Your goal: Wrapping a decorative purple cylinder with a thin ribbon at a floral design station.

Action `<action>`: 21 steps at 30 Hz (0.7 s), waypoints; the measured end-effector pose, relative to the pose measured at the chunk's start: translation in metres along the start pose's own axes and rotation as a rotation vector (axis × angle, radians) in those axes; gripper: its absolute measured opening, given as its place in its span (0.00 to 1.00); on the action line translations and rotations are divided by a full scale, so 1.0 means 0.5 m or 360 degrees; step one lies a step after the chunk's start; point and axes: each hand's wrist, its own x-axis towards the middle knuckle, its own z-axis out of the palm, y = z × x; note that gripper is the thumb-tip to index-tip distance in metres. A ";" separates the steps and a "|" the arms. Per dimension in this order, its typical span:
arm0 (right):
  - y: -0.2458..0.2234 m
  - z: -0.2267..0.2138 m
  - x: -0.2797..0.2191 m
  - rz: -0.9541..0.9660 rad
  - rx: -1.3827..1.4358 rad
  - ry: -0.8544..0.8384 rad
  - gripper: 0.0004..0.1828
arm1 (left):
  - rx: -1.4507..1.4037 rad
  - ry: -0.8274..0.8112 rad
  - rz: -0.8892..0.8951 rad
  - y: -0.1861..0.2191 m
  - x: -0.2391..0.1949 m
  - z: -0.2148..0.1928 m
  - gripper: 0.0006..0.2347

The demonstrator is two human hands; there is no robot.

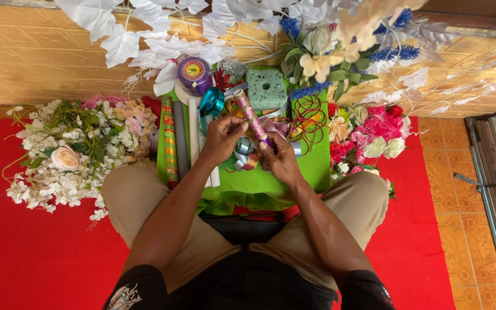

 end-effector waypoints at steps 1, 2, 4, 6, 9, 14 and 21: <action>-0.003 0.000 -0.002 -0.0009 -0.0004 0.0002 0.13 | -0.0001 -0.0004 0.0009 -0.012 -0.001 -0.004 0.05; -0.006 0.000 -0.005 -0.0005 -0.0039 0.0015 0.14 | 0.0037 -0.0012 0.0017 -0.023 -0.002 -0.008 0.04; -0.016 0.001 -0.007 -0.0008 -0.0076 0.0025 0.15 | 0.0075 -0.0017 0.0034 -0.038 -0.004 -0.014 0.04; -0.028 0.000 -0.008 -0.0038 -0.0173 0.0054 0.15 | 0.0085 -0.0034 0.0045 -0.046 -0.007 -0.015 0.04; -0.023 -0.009 -0.010 -0.0042 -0.0087 0.0054 0.17 | 0.0157 -0.0047 0.0098 0.012 -0.018 -0.009 0.04; -0.041 0.002 -0.026 -0.0081 -0.0125 0.0101 0.18 | 0.0184 -0.0011 0.0136 0.026 -0.037 -0.006 0.03; 0.036 -0.008 -0.029 0.0091 0.0155 -0.0039 0.11 | 0.0164 -0.0036 0.0120 0.029 -0.059 -0.007 0.03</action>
